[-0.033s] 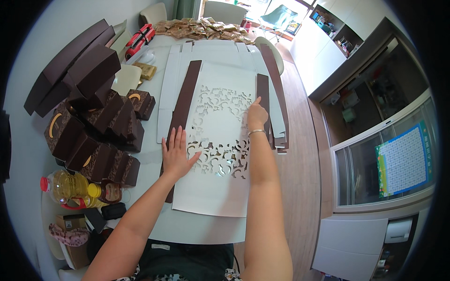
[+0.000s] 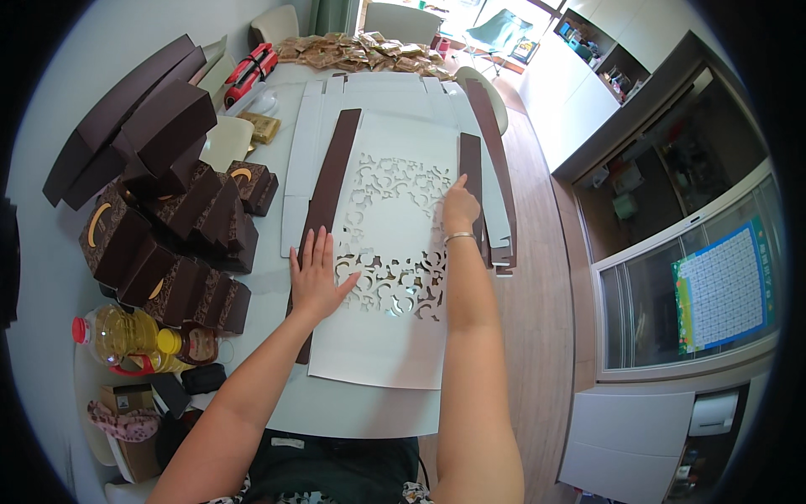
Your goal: The person assembles a decorative box by folding and interlocking brown cardboard side panels with a white perforated base. They align the edges, fold the flaps, and press the joints to secure the structure on a white table.
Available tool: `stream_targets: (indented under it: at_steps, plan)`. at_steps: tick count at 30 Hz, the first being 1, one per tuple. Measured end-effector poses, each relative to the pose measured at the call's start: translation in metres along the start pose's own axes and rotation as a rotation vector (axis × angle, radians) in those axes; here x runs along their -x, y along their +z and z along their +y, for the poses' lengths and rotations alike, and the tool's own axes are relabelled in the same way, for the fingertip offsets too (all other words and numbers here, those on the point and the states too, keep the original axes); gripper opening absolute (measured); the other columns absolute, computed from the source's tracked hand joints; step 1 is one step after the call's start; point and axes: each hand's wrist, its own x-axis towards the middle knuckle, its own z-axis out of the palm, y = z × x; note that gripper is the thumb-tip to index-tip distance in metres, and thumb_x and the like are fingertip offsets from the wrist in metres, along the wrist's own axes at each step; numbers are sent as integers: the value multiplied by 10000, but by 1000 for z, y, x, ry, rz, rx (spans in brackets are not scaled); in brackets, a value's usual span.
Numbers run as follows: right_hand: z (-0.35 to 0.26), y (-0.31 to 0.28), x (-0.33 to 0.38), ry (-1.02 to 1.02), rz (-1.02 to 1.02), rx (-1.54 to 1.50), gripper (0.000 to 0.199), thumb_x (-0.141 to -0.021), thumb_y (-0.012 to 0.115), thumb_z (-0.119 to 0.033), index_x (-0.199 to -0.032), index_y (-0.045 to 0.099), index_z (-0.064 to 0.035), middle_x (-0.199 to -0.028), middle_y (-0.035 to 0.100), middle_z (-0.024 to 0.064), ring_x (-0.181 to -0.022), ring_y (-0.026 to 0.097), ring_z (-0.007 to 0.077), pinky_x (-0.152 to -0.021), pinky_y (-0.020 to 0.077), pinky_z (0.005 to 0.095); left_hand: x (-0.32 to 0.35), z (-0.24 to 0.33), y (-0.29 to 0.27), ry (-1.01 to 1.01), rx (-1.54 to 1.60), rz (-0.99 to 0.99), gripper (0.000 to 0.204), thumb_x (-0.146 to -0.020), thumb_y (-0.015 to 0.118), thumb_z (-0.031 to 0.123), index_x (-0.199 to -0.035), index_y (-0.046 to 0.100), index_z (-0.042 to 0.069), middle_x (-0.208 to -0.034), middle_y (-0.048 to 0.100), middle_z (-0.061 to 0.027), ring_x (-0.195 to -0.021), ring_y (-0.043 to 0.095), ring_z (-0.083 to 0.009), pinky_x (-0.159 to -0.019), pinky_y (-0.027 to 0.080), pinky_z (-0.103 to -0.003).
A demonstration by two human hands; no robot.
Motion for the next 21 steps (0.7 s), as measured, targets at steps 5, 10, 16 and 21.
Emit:
stream_targets:
  at_steps: [5, 10, 16, 21]
  plan:
    - [7, -2, -12, -11, -101, -109, 620, -953, 517, -168, -1523, 337, -2, -1034, 722, 218, -941, 722, 351, -770, 589, 436, -1, 0, -3, 8, 2, 4, 962, -910, 566, 612, -1554, 218, -13, -1654, 167, -109, -1536, 114, -286, -1211, 80, -583]
    - [9, -4, -10, -60, -98, -242, 533, -934, 530, -178, -1426, 425, -4, -1033, 702, 275, -965, 691, 447, -818, 569, 494, -1, -1, -1, 20, -4, 25, 965, -908, 566, 620, -1554, 222, -8, -1654, 167, -105, -1536, 113, -283, -1209, 88, -583]
    - [64, 21, 18, -260, 148, -539, 363, -845, 633, -38, -1204, 603, 2, -1001, 632, 247, -908, 632, 426, -798, 525, 467, -2, 2, 5, 28, -7, 33, 978, -897, 545, 649, -1557, 238, -5, -1656, 172, -103, -1539, 104, -274, -1210, 85, -592]
    - [74, 9, 112, -265, 199, -645, 302, -853, 708, -120, -1139, 684, -27, -1117, 572, 202, -1032, 563, 373, -893, 470, 452, 0, -4, 5, 0, -22, 32, 963, -907, 539, 645, -1556, 245, -3, -1657, 173, -98, -1542, 91, -271, -1218, 78, -576]
